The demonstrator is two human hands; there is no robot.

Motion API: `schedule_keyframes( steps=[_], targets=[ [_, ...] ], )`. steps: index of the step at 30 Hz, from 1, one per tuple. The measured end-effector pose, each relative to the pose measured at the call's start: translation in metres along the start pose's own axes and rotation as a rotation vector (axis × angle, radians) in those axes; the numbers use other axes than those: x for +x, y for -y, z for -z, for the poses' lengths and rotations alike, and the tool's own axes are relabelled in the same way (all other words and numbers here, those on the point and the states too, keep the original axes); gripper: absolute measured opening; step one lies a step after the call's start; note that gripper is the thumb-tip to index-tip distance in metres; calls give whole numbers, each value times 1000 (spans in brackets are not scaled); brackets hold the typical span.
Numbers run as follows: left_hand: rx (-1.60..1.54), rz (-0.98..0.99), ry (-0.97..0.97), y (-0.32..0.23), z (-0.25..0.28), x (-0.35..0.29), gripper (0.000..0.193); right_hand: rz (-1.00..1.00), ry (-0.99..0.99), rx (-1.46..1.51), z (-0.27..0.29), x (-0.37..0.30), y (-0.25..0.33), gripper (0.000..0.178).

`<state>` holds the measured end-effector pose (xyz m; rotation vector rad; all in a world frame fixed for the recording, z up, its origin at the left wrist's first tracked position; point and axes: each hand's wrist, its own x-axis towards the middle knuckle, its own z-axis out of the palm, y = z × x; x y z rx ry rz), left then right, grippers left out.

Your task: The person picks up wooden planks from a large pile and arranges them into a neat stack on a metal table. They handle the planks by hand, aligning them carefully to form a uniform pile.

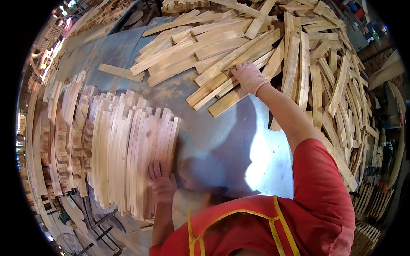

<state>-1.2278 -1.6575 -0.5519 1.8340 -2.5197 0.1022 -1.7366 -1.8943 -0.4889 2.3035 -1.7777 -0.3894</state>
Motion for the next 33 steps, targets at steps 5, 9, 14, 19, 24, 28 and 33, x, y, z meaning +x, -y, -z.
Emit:
schedule_keyframes(
  steps=[5,9,14,19,24,28,33],
  targets=[
    [21,-48,-45,1,0,4,81,246,217,-61,15,-27,-5,14],
    [19,-46,-53,-6,10,9,80,603,-45,204,-5,-151,50,5],
    [-46,-84,3,-23,17,0,91,587,-37,303,56,-235,169,16],
    [-508,-123,575,-126,70,-22,97,354,14,397,64,-243,241,24],
    [-732,53,642,-97,48,-59,85,-278,-121,876,81,-261,265,60],
    [-846,145,563,-57,51,-105,77,-630,140,1331,47,-239,278,77],
    [-506,123,363,-45,47,-86,81,-457,204,1403,47,-182,348,49]
  ],
)
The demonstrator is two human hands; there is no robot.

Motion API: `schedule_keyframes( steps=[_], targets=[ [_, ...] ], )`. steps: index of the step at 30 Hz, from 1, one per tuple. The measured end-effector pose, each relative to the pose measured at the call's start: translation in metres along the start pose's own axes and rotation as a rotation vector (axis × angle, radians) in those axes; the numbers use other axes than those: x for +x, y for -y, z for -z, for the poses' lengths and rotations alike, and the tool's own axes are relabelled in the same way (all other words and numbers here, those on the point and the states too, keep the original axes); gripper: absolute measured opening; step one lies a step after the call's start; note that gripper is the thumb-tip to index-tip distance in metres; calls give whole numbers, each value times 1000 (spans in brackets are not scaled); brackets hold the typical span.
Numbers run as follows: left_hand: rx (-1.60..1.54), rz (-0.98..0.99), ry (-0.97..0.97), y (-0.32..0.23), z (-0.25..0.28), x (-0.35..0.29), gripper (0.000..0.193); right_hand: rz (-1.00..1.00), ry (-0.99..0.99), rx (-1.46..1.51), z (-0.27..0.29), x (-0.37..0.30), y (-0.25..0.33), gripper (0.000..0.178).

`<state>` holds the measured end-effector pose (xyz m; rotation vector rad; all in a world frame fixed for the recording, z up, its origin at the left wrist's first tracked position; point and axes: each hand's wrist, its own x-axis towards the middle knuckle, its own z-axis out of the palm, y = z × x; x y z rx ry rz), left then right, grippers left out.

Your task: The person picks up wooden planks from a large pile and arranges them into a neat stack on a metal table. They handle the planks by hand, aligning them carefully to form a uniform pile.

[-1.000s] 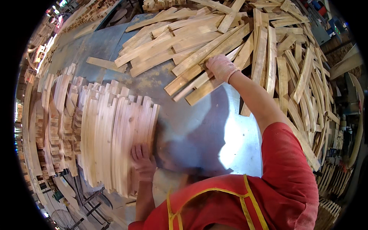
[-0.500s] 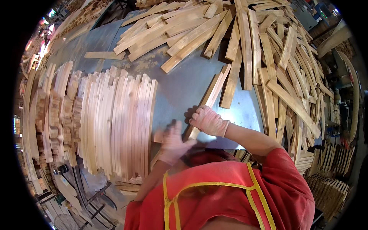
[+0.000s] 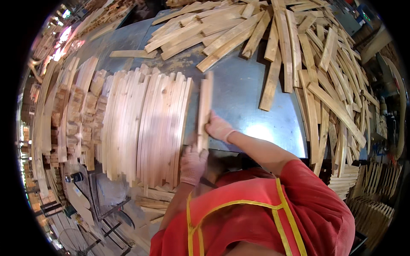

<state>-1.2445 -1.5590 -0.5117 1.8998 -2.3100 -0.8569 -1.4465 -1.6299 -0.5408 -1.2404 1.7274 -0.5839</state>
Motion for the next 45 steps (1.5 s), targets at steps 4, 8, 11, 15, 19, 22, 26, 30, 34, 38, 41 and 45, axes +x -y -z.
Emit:
schedule_keyframes(
  steps=[4,8,11,15,19,22,26,30,34,38,41,45],
  targets=[
    [446,-125,-246,-2,11,39,85,213,413,-152,-10,27,9,48],
    [580,-155,-315,18,2,63,85,440,84,-100,58,37,3,38],
    [600,-112,-310,22,-1,60,89,166,-774,-342,173,24,-18,44],
    [582,-81,-271,7,4,66,83,-211,-785,-458,206,27,-109,90],
    [602,-106,-235,-20,10,60,86,-129,-830,87,185,-2,-107,84],
    [245,-103,52,-73,8,43,80,51,-296,1261,135,-81,-98,77],
    [-1069,13,553,-70,-52,44,68,-139,358,836,81,-129,-98,57],
    [-716,97,672,-82,-13,19,42,-28,-55,264,93,-118,-148,57],
    [-466,7,339,-47,-1,-21,32,-191,-883,-698,222,-138,-216,82],
    [257,-259,-339,29,-27,-64,49,-544,-918,-845,261,-175,-236,88],
    [566,-234,-303,63,-13,-73,74,-688,-760,-711,253,-170,-230,91],
    [595,-199,-244,61,-3,-66,77,-286,-754,160,206,-155,-227,68]
  ],
)
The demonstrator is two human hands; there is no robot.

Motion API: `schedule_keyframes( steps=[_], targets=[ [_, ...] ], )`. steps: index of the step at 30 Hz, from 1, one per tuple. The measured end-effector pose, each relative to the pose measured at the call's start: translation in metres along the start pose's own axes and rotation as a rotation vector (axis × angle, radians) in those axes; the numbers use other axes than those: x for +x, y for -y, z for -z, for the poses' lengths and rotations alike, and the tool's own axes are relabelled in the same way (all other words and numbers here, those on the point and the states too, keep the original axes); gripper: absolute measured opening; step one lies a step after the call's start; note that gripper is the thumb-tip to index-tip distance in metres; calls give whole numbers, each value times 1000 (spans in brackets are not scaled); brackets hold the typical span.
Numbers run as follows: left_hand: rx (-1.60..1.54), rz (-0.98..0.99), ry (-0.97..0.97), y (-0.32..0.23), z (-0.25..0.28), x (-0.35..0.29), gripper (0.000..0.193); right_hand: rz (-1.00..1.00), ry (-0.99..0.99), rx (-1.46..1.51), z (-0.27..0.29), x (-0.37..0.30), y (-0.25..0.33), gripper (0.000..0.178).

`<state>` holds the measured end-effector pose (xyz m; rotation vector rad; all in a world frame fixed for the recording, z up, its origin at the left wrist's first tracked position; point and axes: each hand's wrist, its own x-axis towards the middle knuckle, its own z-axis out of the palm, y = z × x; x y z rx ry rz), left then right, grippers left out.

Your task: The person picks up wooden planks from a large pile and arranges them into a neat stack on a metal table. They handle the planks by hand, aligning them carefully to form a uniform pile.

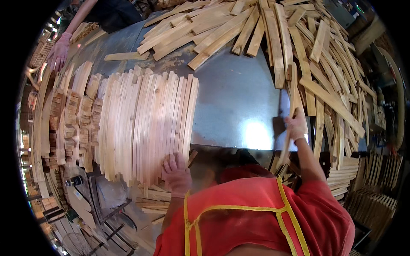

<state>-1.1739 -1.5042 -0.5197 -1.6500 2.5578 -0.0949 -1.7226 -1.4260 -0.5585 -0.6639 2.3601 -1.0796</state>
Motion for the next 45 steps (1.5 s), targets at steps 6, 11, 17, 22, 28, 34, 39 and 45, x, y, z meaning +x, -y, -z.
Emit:
schedule_keyframes(
  steps=[6,11,17,22,28,34,39,45],
  targets=[
    [-271,-32,-86,-44,33,84,66,-24,539,207,-145,-100,98,52],
    [-306,-118,-188,-56,10,137,65,515,1159,-349,-244,-91,177,57],
    [-121,-64,-113,-56,0,151,74,670,825,306,-169,61,213,53],
    [-95,-98,-199,-57,-13,159,78,462,-525,-354,-48,257,178,37],
    [-136,-106,-188,-52,-16,156,81,174,-237,-468,-33,294,166,62],
    [-84,-124,-181,-49,-17,154,78,259,-238,-531,-69,219,154,73],
    [-74,-120,-189,-53,-4,156,74,80,-15,-369,-62,178,176,106],
    [-145,-141,-202,-52,-9,150,63,26,357,324,-109,-19,153,118]
  ],
)
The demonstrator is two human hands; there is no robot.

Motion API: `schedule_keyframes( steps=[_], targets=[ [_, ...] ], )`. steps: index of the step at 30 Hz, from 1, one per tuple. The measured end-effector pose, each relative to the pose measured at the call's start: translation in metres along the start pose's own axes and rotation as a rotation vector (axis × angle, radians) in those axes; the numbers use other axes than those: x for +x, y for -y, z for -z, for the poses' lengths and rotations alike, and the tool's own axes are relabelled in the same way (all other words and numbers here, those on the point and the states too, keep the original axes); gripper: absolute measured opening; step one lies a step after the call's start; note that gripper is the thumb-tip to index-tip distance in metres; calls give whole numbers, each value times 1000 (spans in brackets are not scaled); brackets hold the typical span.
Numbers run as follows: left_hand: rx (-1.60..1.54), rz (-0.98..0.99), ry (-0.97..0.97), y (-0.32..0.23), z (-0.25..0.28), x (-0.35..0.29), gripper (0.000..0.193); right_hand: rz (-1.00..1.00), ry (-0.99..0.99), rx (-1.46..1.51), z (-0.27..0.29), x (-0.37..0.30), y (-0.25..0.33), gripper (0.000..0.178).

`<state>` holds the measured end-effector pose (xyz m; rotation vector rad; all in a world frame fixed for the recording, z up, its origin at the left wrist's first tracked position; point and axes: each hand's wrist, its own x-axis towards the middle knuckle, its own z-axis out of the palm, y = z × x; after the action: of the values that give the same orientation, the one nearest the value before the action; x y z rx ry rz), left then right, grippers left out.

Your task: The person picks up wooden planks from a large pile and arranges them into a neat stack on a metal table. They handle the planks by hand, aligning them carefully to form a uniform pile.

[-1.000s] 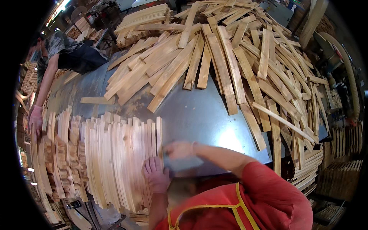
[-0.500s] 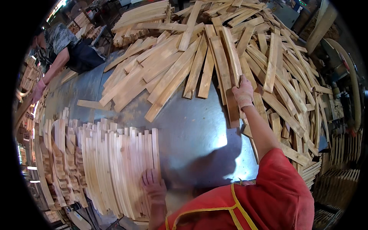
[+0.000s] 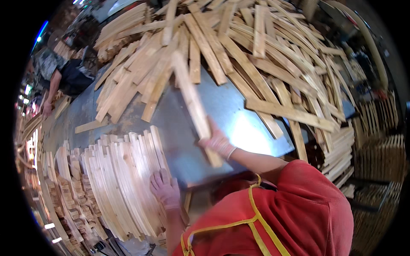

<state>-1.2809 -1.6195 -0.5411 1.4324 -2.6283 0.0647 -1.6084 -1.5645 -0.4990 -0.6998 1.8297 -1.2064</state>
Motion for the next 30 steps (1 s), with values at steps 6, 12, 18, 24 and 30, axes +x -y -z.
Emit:
schedule_keyframes(
  steps=[6,12,18,24,30],
  targets=[
    [-35,123,253,-21,-4,25,89,-24,832,-374,-117,-116,-29,105],
    [163,81,328,-32,5,17,88,350,472,-530,-6,-64,-26,36],
    [92,45,171,-28,-3,7,83,140,-493,-1336,278,-68,-59,36],
    [111,35,105,-28,-3,8,80,11,-352,-1297,293,-47,-30,60],
    [150,25,111,-28,-5,8,81,115,-477,-1107,246,112,24,62]
  ],
)
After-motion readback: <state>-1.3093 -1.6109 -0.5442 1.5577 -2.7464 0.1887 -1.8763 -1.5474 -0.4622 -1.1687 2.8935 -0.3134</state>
